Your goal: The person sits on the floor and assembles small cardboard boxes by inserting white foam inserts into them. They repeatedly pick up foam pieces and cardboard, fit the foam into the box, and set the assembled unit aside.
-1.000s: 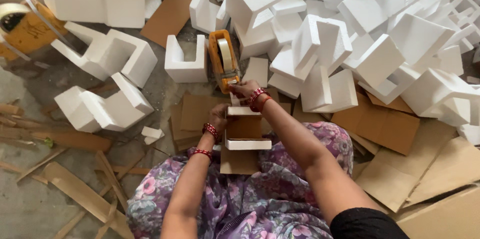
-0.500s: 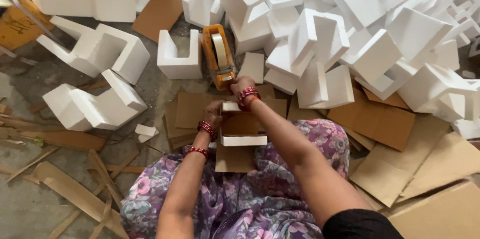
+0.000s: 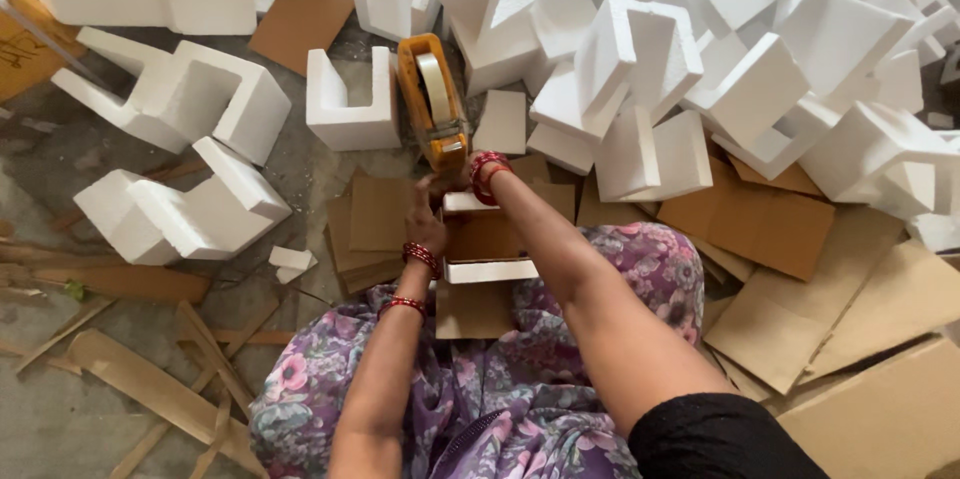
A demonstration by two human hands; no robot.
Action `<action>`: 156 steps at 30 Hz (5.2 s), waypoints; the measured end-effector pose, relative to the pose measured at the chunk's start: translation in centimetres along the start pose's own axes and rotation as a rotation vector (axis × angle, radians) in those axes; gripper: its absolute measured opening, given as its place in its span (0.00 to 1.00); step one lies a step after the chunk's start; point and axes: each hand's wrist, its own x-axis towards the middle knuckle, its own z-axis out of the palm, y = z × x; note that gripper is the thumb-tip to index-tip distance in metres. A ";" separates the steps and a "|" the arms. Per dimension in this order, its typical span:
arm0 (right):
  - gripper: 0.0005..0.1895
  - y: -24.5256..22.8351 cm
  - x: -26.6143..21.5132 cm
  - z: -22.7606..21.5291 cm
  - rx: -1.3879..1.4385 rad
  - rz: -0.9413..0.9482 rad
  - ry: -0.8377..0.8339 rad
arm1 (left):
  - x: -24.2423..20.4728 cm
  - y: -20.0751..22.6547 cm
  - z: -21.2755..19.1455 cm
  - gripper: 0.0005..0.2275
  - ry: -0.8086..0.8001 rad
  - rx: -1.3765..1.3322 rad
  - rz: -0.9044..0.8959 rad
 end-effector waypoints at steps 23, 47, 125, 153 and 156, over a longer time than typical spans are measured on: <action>0.22 1.7 -9.7 -3.9 0.335 -0.280 0.445 | 1.5 -5.2 2.0 0.23 -0.182 -0.165 -0.022; 0.29 1.2 -21.4 -0.1 0.389 -0.071 0.539 | -6.0 4.1 -1.3 0.43 -0.036 -0.132 -0.430; 0.15 -1.5 -10.6 7.8 1.414 -0.315 0.825 | 2.4 10.0 -6.7 0.27 -0.161 0.323 -0.084; 0.14 -0.9 -7.8 -4.5 1.479 -0.032 0.176 | 0.5 9.9 -7.4 0.26 -0.121 0.289 0.096; 0.13 -0.9 -6.7 -3.6 1.390 -0.052 0.322 | 1.1 9.7 -7.5 0.26 -0.115 0.277 0.124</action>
